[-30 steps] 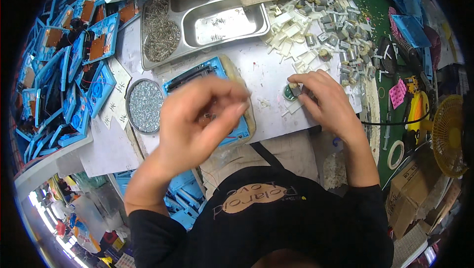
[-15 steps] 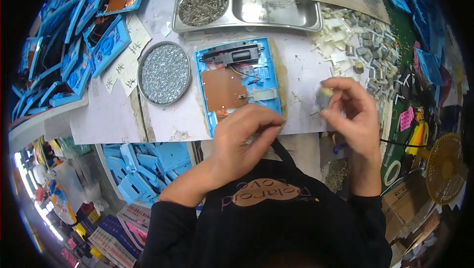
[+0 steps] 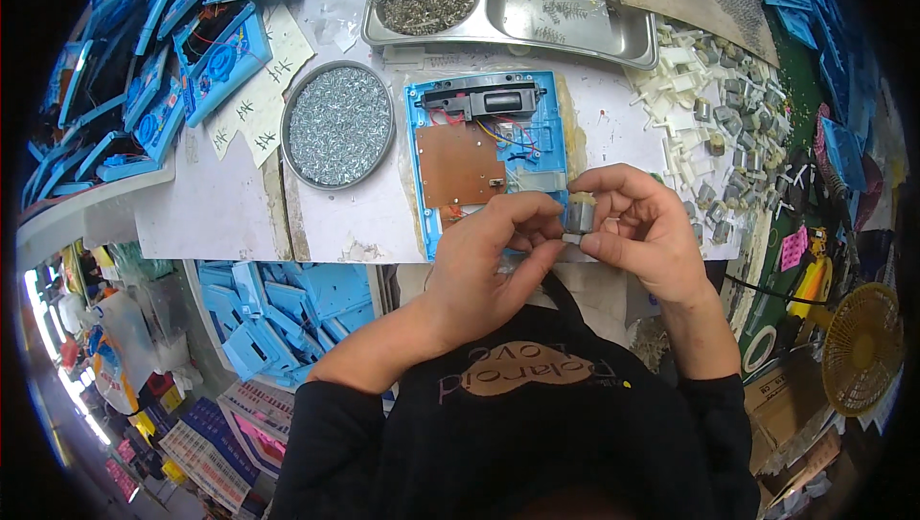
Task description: Soldering and assembling components into a blue electronic device casing.
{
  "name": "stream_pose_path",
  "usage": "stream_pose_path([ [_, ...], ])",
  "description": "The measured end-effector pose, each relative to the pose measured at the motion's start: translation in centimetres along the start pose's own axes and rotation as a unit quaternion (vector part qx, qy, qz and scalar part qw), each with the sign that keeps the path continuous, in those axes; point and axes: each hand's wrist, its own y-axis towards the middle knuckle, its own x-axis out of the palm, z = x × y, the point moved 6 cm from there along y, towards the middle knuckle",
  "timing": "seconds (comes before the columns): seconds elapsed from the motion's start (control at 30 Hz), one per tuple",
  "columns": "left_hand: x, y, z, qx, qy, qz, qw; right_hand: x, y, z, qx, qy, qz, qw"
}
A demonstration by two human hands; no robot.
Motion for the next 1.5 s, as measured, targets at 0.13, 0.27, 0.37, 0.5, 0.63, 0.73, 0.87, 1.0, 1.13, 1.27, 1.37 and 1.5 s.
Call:
stream_pose_path([
  [0.13, 0.1, -0.1, 0.0, -0.002, -0.043, 0.012, 0.999, 0.3, -0.5, 0.1, -0.028, -0.023, 0.040, 0.999],
  [0.27, -0.3, 0.0, 0.4, 0.044, 0.008, 0.017, 0.999, 0.8, -1.2, -1.5, -0.264, -0.310, 0.074, 0.910],
  [0.37, -0.4, 0.3, 2.1, 0.161, 0.178, -0.027, 0.970, 0.9, -0.7, -3.1, -0.239, -0.340, 0.084, 0.906],
  [0.5, -0.8, 0.1, 2.3, 0.204, 0.167, -0.009, 0.965, 0.8, -0.3, -2.9, -0.148, -0.301, 0.016, 0.942],
  [0.63, -1.2, 0.2, 2.4, 0.189, 0.140, -0.001, 0.972, 1.7, -0.7, -3.7, -0.221, -0.298, 0.032, 0.928],
  [0.73, -1.5, 0.2, 1.8, 0.145, 0.097, -0.003, 0.985, 1.9, -1.2, -4.0, -0.315, -0.355, 0.020, 0.880],
  [0.87, -1.4, -0.5, 0.3, 0.035, -0.023, -0.017, 0.999, 2.7, -1.7, -4.4, -0.412, -0.401, 0.006, 0.818],
  [1.0, -1.5, -0.2, 0.7, 0.079, 0.046, -0.022, 0.996, 3.2, -2.1, -4.3, -0.446, -0.431, 0.009, 0.785],
  [1.13, -1.8, 0.0, 1.7, 0.133, 0.128, 0.008, 0.983, 3.3, -2.4, -4.1, -0.459, -0.437, 0.014, 0.773],
  [1.27, -2.0, -0.9, 1.3, 0.151, 0.126, 0.060, 0.979, 3.2, -2.3, -3.6, -0.465, -0.442, 0.028, 0.767],
  [1.37, -1.9, -1.3, 1.0, 0.152, 0.120, 0.077, 0.978, 2.9, -2.2, -3.1, -0.465, -0.439, 0.044, 0.767],
  [1.5, -2.9, -1.0, 0.5, 0.127, 0.109, 0.073, 0.983, 2.2, -1.7, -2.9, -0.463, -0.425, 0.060, 0.776],
])
